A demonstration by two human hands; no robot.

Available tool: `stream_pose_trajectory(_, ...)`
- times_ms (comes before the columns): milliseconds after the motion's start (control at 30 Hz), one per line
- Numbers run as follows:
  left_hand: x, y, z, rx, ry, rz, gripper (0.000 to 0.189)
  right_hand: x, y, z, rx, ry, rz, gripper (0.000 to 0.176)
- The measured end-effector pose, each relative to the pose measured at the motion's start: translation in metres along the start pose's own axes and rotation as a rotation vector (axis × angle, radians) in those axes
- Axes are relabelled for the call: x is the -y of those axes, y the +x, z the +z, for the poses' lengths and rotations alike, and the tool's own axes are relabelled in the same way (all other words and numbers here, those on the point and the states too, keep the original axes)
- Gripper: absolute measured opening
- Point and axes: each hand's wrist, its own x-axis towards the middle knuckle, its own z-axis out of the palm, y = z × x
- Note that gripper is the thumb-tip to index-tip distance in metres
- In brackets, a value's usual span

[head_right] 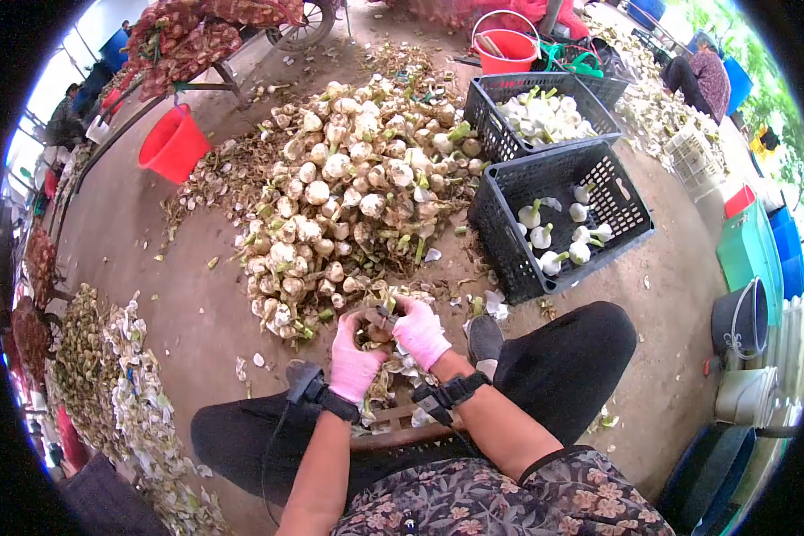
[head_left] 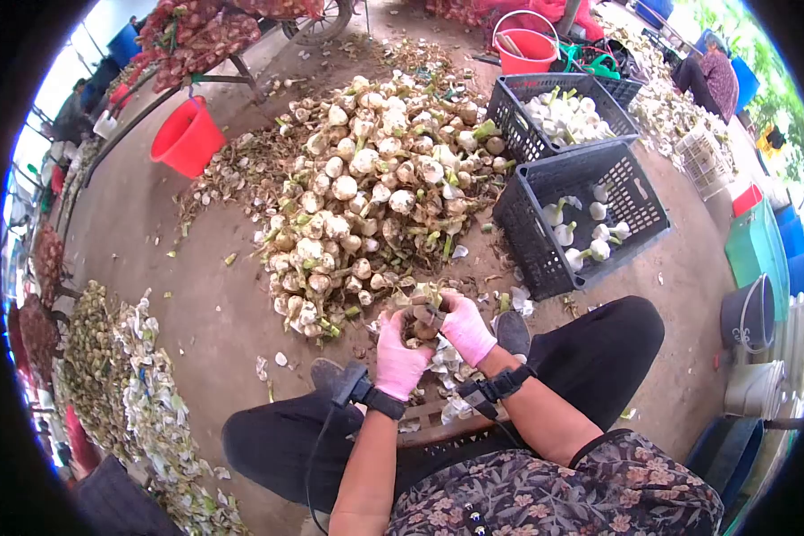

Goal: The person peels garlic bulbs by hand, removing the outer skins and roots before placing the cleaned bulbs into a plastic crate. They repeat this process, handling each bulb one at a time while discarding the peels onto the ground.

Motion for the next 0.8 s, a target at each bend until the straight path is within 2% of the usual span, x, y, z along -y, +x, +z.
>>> stream_pose_trajectory(100,0.000,-0.013,0.003,-0.057,-0.014,-0.021,0.051,0.008,-0.013,0.002,0.002,0.015,0.088,0.031)
stream_pose_trajectory(200,-0.001,-0.021,0.002,-0.081,-0.084,-0.056,0.051,-0.004,-0.015,-0.002,-0.015,-0.141,-0.027,0.025)
stream_pose_trajectory(333,-0.009,-0.024,-0.002,-0.085,-0.095,-0.042,0.052,-0.002,-0.019,-0.006,0.039,-0.116,-0.017,0.029)
stream_pose_trajectory(367,-0.008,-0.024,-0.002,-0.085,-0.094,-0.042,0.052,0.005,-0.022,-0.006,0.061,-0.176,-0.120,0.031)
stream_pose_trajectory(400,-0.005,-0.024,-0.001,-0.088,-0.222,-0.117,0.052,0.009,-0.024,-0.006,0.083,-0.237,-0.223,0.033)
stream_pose_trajectory(433,-0.001,-0.023,-0.001,-0.092,-0.350,-0.191,0.053,0.009,-0.023,-0.008,0.084,-0.236,-0.223,0.033)
stream_pose_trajectory(500,0.008,-0.023,-0.002,-0.077,-0.269,-0.157,0.052,0.006,-0.023,-0.010,0.056,-0.361,-0.127,0.033)
stream_pose_trajectory(600,0.001,-0.022,-0.007,-0.055,-0.140,-0.111,0.051,0.005,-0.021,-0.010,0.058,-0.270,-0.046,0.031)
stream_pose_trajectory(700,0.002,-0.021,-0.004,-0.046,-0.049,-0.067,0.050,-0.028,-0.007,-0.016,0.003,-0.237,-0.072,0.031)
stream_pose_trajectory(767,0.006,-0.022,-0.001,-0.049,-0.007,-0.036,0.049,0.009,-0.021,-0.004,0.006,-0.210,0.000,0.031)
stream_pose_trajectory(800,0.007,-0.022,-0.001,-0.030,-0.135,-0.103,0.049,0.022,-0.024,0.000,0.008,-0.180,0.068,0.030)
